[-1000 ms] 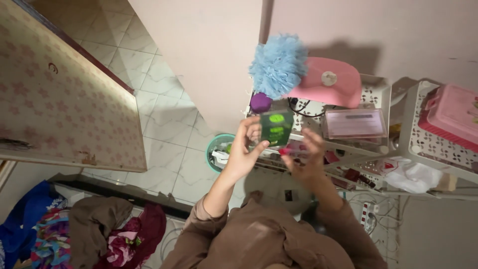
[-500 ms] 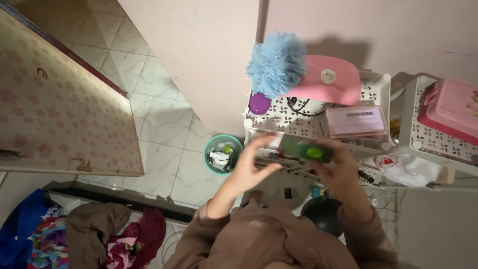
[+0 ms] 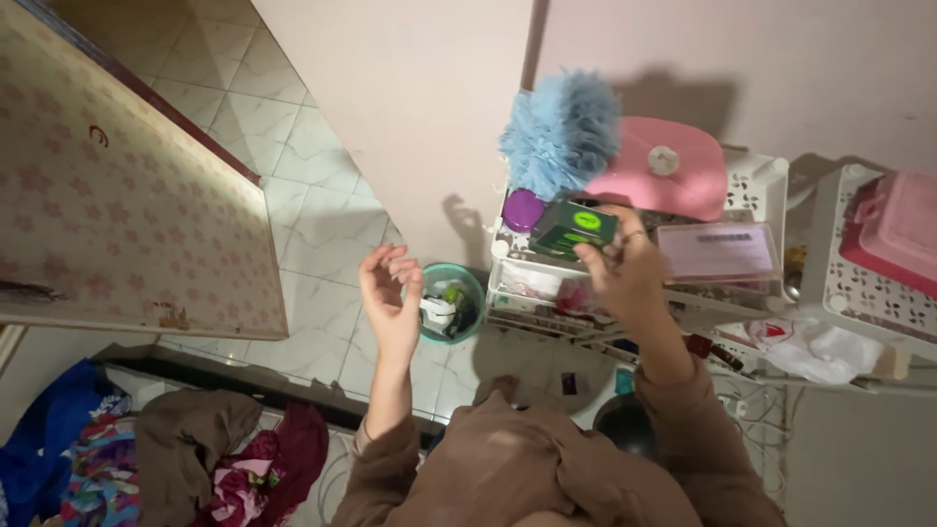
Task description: Organizing various household and personal care items on a multi-tiered storage shelf in a bedroom.
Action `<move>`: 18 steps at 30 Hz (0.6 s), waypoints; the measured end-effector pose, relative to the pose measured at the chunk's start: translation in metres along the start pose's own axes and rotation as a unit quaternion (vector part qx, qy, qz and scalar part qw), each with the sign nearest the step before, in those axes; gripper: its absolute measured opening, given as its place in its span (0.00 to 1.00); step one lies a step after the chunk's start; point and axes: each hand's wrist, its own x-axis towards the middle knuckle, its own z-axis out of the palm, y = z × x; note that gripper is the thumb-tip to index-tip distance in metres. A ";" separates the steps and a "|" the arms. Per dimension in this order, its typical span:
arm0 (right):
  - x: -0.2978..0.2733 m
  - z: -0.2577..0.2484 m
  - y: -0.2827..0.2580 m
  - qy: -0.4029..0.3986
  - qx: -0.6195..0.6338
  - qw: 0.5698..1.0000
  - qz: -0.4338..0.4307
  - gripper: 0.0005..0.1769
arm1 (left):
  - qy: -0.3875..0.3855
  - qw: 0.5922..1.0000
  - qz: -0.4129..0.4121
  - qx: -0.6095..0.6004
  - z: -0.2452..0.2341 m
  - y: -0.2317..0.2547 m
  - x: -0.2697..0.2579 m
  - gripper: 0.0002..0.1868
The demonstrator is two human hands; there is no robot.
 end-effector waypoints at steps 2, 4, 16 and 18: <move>0.003 0.008 -0.008 -0.012 0.036 0.999 -0.003 0.23 | 0.006 1.000 0.002 0.004 -0.008 -0.001 0.002 0.29; 0.006 0.014 -0.014 -0.025 0.072 0.997 -0.008 0.22 | 0.014 1.000 0.007 0.006 -0.016 -0.003 0.004 0.29; 0.008 0.030 -0.006 -0.043 0.066 0.997 0.004 0.23 | 0.062 0.997 0.005 0.053 -0.037 -0.008 0.006 0.28; 0.008 0.031 -0.003 -0.041 0.070 0.997 0.007 0.24 | 0.061 0.997 0.004 0.056 -0.037 -0.008 0.006 0.29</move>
